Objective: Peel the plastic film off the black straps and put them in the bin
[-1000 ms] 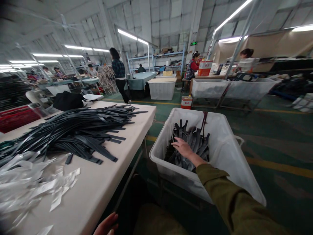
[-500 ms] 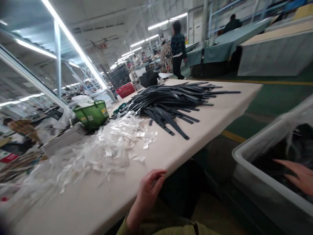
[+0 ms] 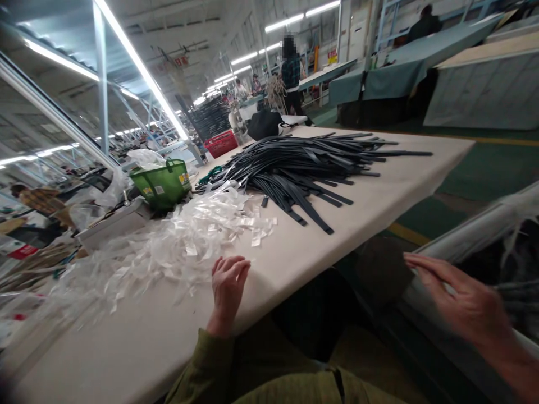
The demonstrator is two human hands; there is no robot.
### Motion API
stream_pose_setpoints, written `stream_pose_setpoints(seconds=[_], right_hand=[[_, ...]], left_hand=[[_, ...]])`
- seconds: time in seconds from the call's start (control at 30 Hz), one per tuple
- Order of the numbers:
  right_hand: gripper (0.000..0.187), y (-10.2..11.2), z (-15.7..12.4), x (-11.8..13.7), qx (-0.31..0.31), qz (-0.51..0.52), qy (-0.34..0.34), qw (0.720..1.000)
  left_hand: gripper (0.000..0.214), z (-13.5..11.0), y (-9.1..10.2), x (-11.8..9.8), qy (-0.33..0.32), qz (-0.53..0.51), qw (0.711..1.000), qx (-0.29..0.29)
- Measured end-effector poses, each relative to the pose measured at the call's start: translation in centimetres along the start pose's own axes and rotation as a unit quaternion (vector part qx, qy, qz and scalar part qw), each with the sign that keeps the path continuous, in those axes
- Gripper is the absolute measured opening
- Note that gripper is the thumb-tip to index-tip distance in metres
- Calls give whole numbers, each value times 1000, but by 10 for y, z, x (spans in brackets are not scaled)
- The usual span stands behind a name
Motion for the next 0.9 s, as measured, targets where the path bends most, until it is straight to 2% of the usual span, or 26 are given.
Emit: stream_pose_setpoints(seconds=[0.07,0.1,0.17,0.23,0.3,0.43,0.57,0.63,0.67,0.73,0.77,0.83,0.9], right_hand=[[44,-38,-15,50,116,133,-64,982],[45,-58,-24,75,169,207,-98,959],[51,-100,-44,130,297,328,-124,888],[57,-137,-63,174,395,369,-126,832],[61,-169,-77,205,468,362,-123,797],[49,-210,-90,242,527,341,-98,772],[47,-224,-93,260,539,338,-68,769],[47,-223,-91,263,527,337,-52,778],[47,-222,-88,264,517,337,-43,786],[47,-217,-81,264,492,336,-25,803],[47,-215,-78,265,480,334,-15,811],[47,-211,-73,266,463,329,6,823],[47,-208,-72,269,455,323,28,829]], left_hand=[[12,-8,12,-22,-48,-49,997,-42],[14,-14,18,-32,-71,-72,993,-56],[17,-27,25,-49,-105,-95,988,-67],[19,-41,29,-59,-126,-92,986,-62],[22,-53,29,-63,-140,-78,986,-45],[32,-69,34,-62,-154,-80,984,-40],[32,-79,38,-55,-128,-99,986,-35],[26,-81,42,-50,-81,-120,989,-35],[21,-81,44,-45,-34,-143,989,-34],[15,-83,38,-28,114,-223,968,-5],[21,-88,29,-21,199,-278,939,28],[33,-100,5,-20,338,-388,849,114],[40,-109,-17,-30,417,-465,759,185]])
Point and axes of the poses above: each hand's wrist, its own z-axis towards the middle knuckle, its own y-axis out of the back of the hand, x = y × z, the point moved 9 cm from there along z, towards the middle knuckle, and after that the axes turned 9 degrees about -x, right-handed, at the moved point
